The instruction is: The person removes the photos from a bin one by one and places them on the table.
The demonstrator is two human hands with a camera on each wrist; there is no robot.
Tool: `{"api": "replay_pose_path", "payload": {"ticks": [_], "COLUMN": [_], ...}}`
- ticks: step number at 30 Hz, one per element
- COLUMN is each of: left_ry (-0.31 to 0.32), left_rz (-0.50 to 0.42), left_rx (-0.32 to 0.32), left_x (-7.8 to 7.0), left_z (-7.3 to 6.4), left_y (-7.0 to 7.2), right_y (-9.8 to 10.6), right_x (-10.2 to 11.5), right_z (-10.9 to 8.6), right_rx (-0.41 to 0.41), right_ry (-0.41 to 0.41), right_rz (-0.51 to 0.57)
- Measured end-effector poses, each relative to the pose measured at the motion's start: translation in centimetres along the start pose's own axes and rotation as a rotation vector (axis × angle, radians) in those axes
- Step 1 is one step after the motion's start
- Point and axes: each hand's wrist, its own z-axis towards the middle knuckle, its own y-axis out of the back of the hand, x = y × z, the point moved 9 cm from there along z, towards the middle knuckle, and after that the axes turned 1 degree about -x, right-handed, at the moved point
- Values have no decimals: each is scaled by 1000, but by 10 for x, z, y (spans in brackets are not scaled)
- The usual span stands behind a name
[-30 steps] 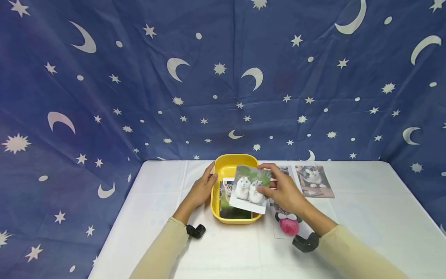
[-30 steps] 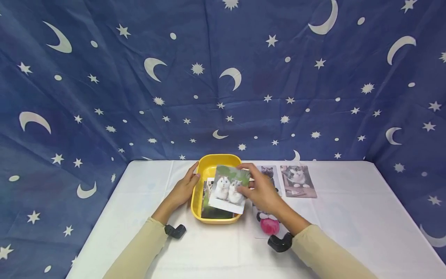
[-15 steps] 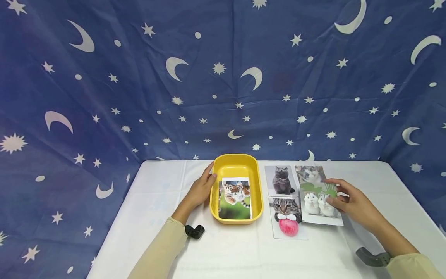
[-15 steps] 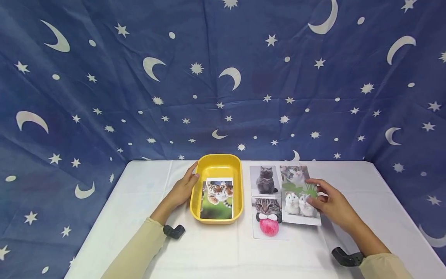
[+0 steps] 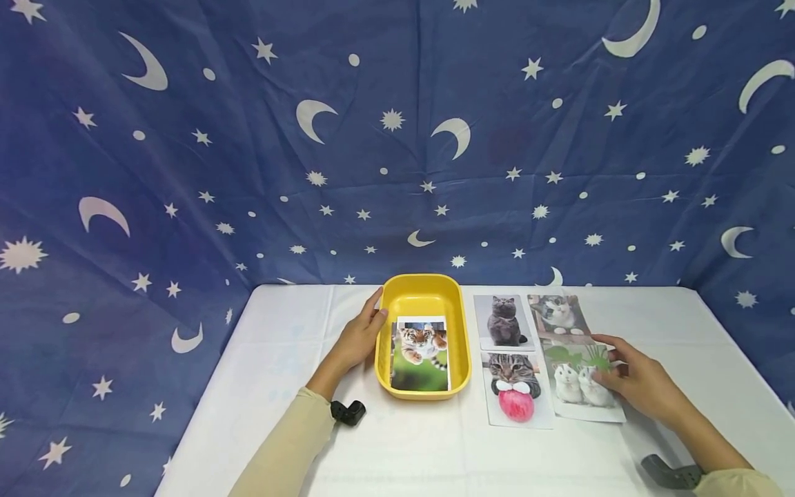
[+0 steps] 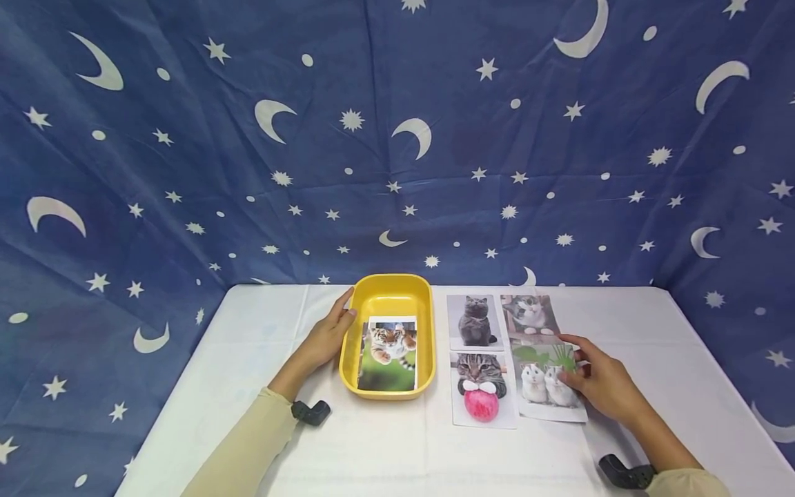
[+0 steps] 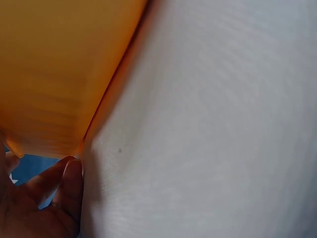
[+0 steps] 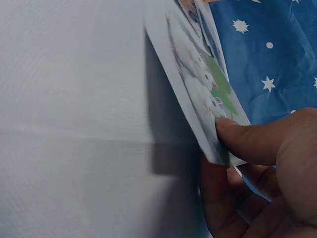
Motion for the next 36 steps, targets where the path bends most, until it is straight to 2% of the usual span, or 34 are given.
{"api": "replay_pose_path", "payload": {"ticks": [4,9,20,23,28,32,36], "left_ry": [-3,-11,7,3,-2,3,1], "left_rz": [-1,2,-2,-6,-6,-1,-1], "left_rx": [-2,2,1,0,-2,1,3], "left_x": [0,0,1,1,1,2,3], "left_z": [0,0,-1,-1,-1,-1,0], "left_y": [0,0,1,1,0,1,1], "right_y": [-1,-3,-15,-16,-13,-6,6], "right_x": [1,2,-4,-5,-6,-6,2], "right_z": [-1,-4,-9,-10,-10,-7,5], "right_rx": [-15,16,177,193,164,134,80], "right_ry": [11,17,-28,-35,-39,-10,18], "right_rz": [-68,-84,90,115,127,139,59]}}
